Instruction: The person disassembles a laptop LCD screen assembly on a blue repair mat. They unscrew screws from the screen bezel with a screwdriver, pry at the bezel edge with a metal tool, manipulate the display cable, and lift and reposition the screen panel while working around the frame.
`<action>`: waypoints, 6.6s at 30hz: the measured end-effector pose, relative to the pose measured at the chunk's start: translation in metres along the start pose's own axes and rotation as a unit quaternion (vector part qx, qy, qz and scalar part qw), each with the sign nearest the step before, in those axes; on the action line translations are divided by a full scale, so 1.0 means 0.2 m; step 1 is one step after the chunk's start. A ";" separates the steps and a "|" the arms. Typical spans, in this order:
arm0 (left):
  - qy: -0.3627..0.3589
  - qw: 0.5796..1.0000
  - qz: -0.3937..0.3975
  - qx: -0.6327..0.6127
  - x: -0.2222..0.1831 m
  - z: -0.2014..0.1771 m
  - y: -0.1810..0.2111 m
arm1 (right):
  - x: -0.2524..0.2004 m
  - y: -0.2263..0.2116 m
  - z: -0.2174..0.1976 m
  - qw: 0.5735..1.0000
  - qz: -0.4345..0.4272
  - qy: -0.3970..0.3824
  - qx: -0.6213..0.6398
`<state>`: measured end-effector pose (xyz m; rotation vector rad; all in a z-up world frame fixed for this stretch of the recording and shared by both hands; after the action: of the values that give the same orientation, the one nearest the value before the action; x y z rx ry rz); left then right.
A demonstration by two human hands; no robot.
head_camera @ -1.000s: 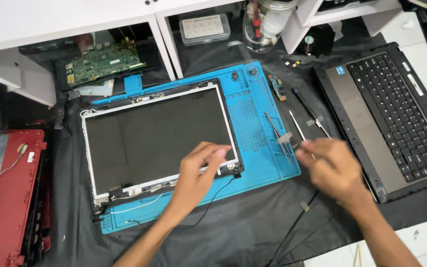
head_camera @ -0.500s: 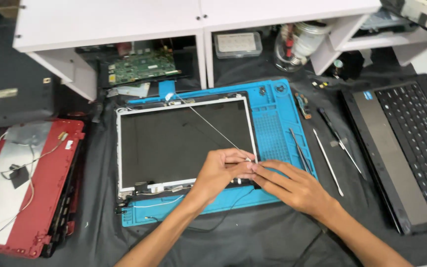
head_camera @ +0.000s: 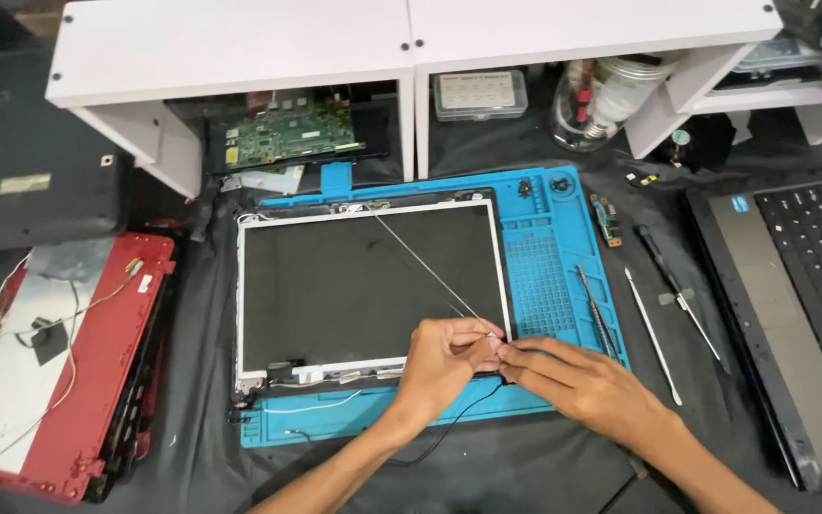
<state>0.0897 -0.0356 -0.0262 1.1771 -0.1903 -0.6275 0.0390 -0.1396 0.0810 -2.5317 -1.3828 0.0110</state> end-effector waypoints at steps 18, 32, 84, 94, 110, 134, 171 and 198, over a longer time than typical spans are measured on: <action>0.060 0.994 0.004 0.086 -0.07 0.07 0.21 | -0.01 0.01 -0.09 0.996 -0.013 0.056 0.065; 0.000 0.897 0.223 0.381 -0.32 0.27 0.87 | -0.08 0.35 -0.13 0.771 0.087 0.219 0.591; 0.085 0.952 0.202 0.213 -0.42 0.14 0.90 | 0.06 -0.07 -0.54 0.891 0.129 0.210 0.382; -0.067 0.990 -0.030 0.124 -0.13 0.29 0.26 | -0.12 -0.30 -0.29 0.984 0.118 0.129 0.045; -0.077 0.971 0.000 0.228 0.21 0.51 -0.01 | -0.51 0.16 -0.18 0.915 0.222 0.169 0.292; -0.138 0.959 -0.026 0.245 0.21 0.56 0.08 | -0.40 1.03 -0.33 0.901 0.377 0.195 -0.091; 0.141 0.849 0.200 0.469 -0.37 -0.19 0.68 | -0.34 0.97 -0.35 0.945 0.294 0.134 -0.042; 0.342 0.890 0.084 0.289 -0.77 -0.98 0.56 | -0.19 0.54 0.30 0.798 0.351 0.166 0.461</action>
<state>0.0940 0.2330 0.0262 1.8674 0.1376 0.0448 0.0996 -0.2130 -0.0061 -1.8757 -0.1187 0.2875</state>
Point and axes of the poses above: each hand's wrist, its own x-axis towards the middle knuckle, its own z-axis out of the palm, y = z × x, the point moved 10 cm from there along x, towards the middle knuckle, and after that the axes turned 13 degrees about -y, right-handed, at the moved point
